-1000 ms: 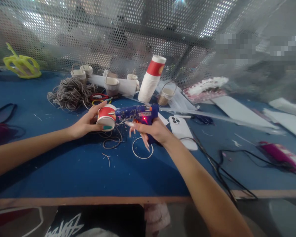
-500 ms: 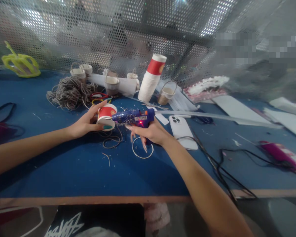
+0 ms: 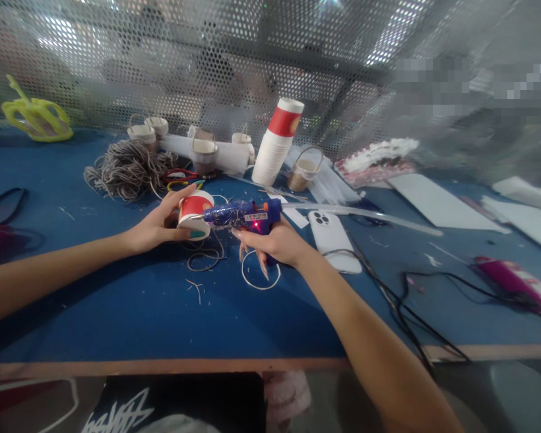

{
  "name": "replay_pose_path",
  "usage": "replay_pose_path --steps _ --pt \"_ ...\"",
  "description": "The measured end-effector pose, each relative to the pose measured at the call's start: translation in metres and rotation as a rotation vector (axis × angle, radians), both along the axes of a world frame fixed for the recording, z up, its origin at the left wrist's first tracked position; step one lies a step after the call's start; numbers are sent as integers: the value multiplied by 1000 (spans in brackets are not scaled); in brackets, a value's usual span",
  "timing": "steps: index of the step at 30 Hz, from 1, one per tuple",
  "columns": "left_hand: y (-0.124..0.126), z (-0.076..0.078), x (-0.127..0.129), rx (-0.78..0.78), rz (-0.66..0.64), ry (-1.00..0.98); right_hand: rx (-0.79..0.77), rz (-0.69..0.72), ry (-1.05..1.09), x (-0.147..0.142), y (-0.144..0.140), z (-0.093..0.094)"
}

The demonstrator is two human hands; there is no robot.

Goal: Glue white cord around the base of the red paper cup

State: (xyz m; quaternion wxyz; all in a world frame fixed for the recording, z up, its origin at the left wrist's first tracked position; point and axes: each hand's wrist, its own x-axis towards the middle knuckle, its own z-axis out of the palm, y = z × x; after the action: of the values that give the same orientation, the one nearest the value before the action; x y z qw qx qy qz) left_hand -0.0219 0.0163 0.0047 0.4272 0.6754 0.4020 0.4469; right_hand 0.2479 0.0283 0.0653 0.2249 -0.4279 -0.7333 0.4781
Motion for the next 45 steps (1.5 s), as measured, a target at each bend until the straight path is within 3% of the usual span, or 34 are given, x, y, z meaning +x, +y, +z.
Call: replay_pose_path --steps 15,45 --pt "0 0 0 6 -3 30 -31 -62 -93 -2 -2 5" --pt "1 -2 0 20 -13 3 -9 -53 -88 2 0 2"
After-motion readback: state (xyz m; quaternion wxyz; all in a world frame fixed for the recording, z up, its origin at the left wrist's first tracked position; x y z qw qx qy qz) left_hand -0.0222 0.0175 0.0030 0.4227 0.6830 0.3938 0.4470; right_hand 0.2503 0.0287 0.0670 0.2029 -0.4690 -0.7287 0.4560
